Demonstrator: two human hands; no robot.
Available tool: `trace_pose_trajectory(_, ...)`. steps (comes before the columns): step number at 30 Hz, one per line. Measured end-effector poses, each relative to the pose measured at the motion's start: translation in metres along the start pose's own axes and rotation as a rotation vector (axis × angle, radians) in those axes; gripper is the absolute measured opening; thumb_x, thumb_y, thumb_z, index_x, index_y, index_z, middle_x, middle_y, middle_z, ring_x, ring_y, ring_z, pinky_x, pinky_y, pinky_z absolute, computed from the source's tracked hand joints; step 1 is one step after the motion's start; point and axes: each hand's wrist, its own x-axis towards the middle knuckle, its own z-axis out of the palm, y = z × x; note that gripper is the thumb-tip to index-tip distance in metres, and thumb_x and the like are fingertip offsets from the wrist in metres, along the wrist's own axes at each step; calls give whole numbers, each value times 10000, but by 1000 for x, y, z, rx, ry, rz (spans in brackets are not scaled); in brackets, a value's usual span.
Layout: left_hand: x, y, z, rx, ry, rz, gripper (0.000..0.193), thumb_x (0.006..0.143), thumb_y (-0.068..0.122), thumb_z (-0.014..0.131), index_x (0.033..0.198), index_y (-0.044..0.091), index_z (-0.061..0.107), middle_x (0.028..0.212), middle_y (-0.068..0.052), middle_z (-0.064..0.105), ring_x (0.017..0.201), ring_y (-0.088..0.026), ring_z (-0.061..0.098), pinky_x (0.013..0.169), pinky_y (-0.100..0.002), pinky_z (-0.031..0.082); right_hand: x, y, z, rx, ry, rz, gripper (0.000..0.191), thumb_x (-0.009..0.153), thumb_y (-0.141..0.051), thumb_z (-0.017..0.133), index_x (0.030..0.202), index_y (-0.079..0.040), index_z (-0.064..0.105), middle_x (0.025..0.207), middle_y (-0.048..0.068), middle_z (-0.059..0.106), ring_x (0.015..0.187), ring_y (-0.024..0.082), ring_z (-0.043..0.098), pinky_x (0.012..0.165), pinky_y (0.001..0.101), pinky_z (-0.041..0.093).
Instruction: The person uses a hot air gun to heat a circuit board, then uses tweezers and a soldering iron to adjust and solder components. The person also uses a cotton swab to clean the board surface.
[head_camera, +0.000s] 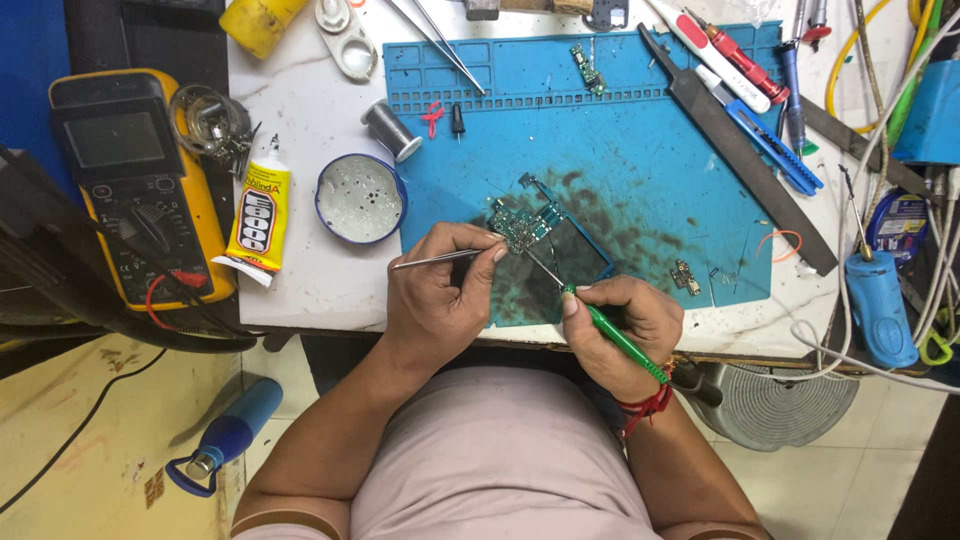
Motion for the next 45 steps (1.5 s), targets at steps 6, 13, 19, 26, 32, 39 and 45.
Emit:
trace_pose_trajectory(6, 0, 1, 1, -9, 4, -27, 100, 989, 75, 728, 1014, 34, 641, 939, -102, 760, 806, -174, 761, 680, -282, 597, 1, 0, 1, 34, -2, -4, 103, 906, 24, 755, 908, 8, 654, 756, 43, 680, 632, 53, 635, 554, 204, 474)
trace_pose_trajectory(13, 0, 0, 0, 6, 6, -1, 100, 993, 75, 726, 1016, 35, 636, 939, -100, 758, 829, -187, 764, 711, -292, 599, 2, -1, 1, 3, -2, -25, 107, 906, 21, 757, 909, 8, 651, 760, 45, 681, 643, 60, 638, 571, 209, 480)
trace_pose_trajectory(19, 0, 1, 0, 8, 10, 11, 94, 994, 68, 724, 1020, 35, 640, 942, -106, 757, 841, -198, 765, 727, -301, 601, 2, -3, 1, 12, 1, -17, 105, 908, 25, 751, 903, 9, 647, 749, 42, 674, 634, 59, 637, 562, 208, 478)
trace_pose_trajectory(26, 0, 0, 1, -16, -7, -34, 97, 989, 80, 725, 1009, 38, 640, 934, -97, 761, 809, -185, 768, 684, -285, 606, 2, -2, 0, 37, -5, -9, 91, 917, 37, 738, 900, 11, 653, 733, 39, 675, 624, 58, 648, 542, 205, 480)
trace_pose_trajectory(32, 0, 0, 1, 11, 6, 8, 98, 996, 83, 725, 1016, 39, 640, 937, -104, 760, 828, -197, 766, 716, -300, 602, 1, -1, 0, 7, 8, -9, 99, 916, 27, 746, 900, 6, 650, 732, 33, 672, 627, 57, 645, 550, 207, 478)
trace_pose_trajectory(39, 1, -1, 1, -6, 2, -5, 98, 997, 78, 722, 1019, 38, 636, 942, -104, 757, 831, -193, 768, 723, -295, 609, 3, -1, 0, 3, 4, -31, 104, 912, 13, 754, 893, 3, 653, 731, 40, 667, 621, 59, 626, 550, 210, 461)
trace_pose_trajectory(45, 0, -2, 1, -18, 5, 3, 97, 996, 69, 722, 1021, 33, 635, 948, -107, 756, 840, -193, 767, 727, -294, 608, 2, -2, 1, -14, 6, -35, 109, 910, 3, 755, 888, 5, 648, 740, 45, 669, 627, 62, 630, 559, 212, 468)
